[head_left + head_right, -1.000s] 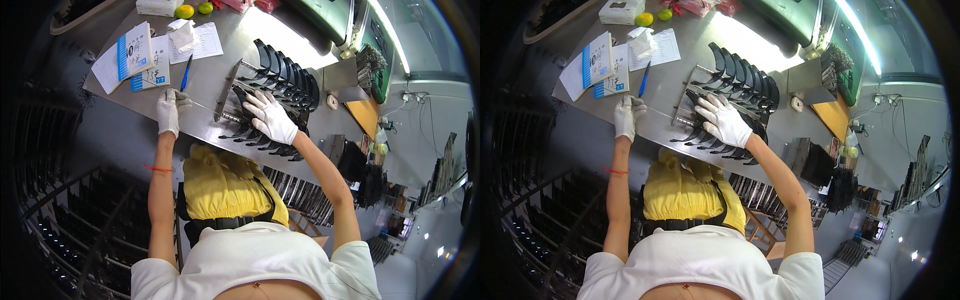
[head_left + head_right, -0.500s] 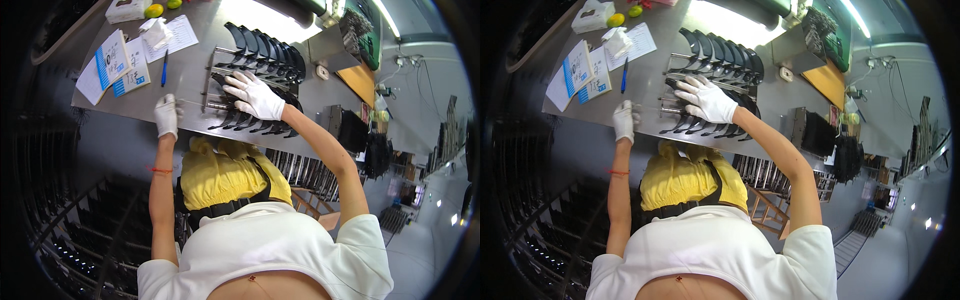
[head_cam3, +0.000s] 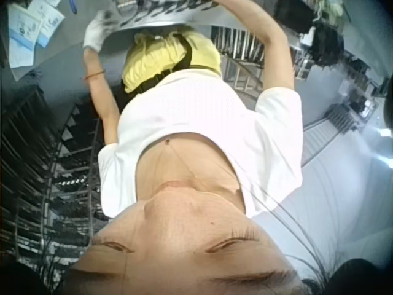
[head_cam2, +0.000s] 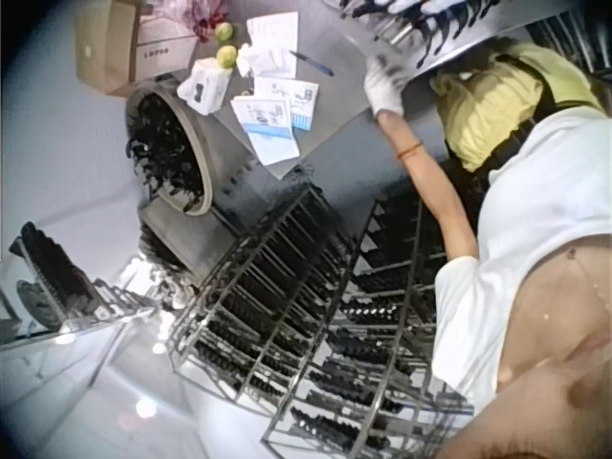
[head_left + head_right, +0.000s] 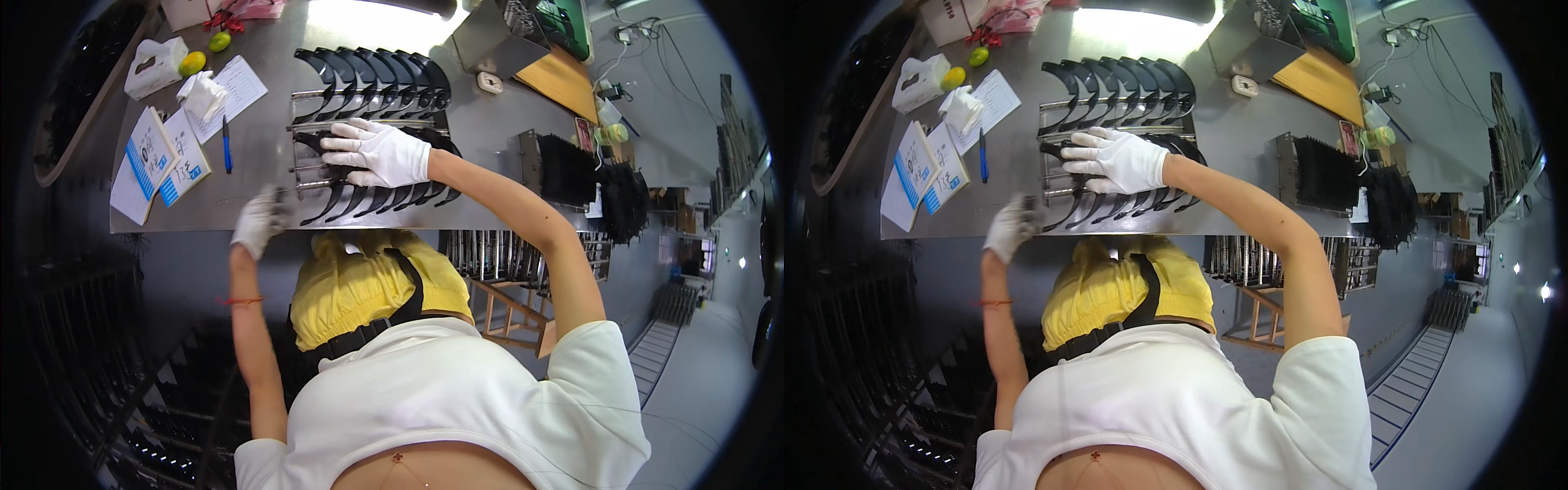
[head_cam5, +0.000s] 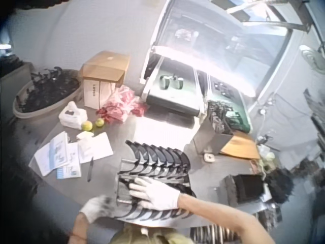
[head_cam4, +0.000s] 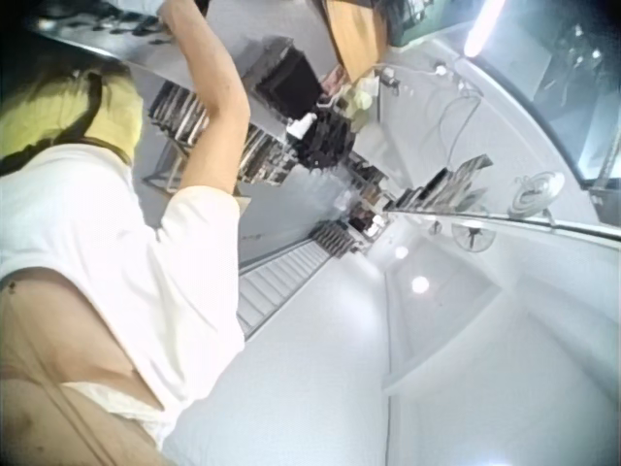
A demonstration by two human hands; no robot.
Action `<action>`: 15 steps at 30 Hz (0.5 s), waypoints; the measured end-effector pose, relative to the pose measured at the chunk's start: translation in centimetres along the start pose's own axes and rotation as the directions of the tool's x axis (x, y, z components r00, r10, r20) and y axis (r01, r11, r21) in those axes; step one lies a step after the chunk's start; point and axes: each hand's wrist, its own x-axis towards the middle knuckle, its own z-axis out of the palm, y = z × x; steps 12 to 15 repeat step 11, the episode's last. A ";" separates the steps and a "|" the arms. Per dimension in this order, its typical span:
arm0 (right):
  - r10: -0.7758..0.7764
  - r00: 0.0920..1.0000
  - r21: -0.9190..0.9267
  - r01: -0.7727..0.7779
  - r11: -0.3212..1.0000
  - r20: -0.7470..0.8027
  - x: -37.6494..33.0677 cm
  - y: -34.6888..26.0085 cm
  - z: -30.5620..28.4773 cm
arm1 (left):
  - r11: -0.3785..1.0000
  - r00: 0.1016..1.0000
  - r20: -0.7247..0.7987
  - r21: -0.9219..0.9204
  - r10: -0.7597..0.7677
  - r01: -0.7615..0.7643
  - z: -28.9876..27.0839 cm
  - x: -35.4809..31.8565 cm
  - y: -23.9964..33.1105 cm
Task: The person assembles sunglasses by inserting black plastic frames into a metal rack, then attaching arms and nose pads. They repeatedly pick up frames, align them in the rack, and secure components by hand.
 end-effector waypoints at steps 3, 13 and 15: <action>0.039 0.999 -0.049 -0.037 0.998 0.031 -2.5 0.5 -1.1 | 0.929 0.935 -0.257 -0.214 0.245 -0.302 -6.6 1.7 -1.2; -0.031 0.999 -0.047 0.032 0.998 0.018 -3.8 1.2 -2.4 | 0.989 0.997 -0.022 -0.123 0.078 -0.080 -1.7 2.3 -2.2; -0.031 0.999 -0.047 0.032 0.998 0.018 -3.8 1.2 -2.4 | 0.989 0.997 -0.022 -0.123 0.078 -0.080 -1.7 2.3 -2.2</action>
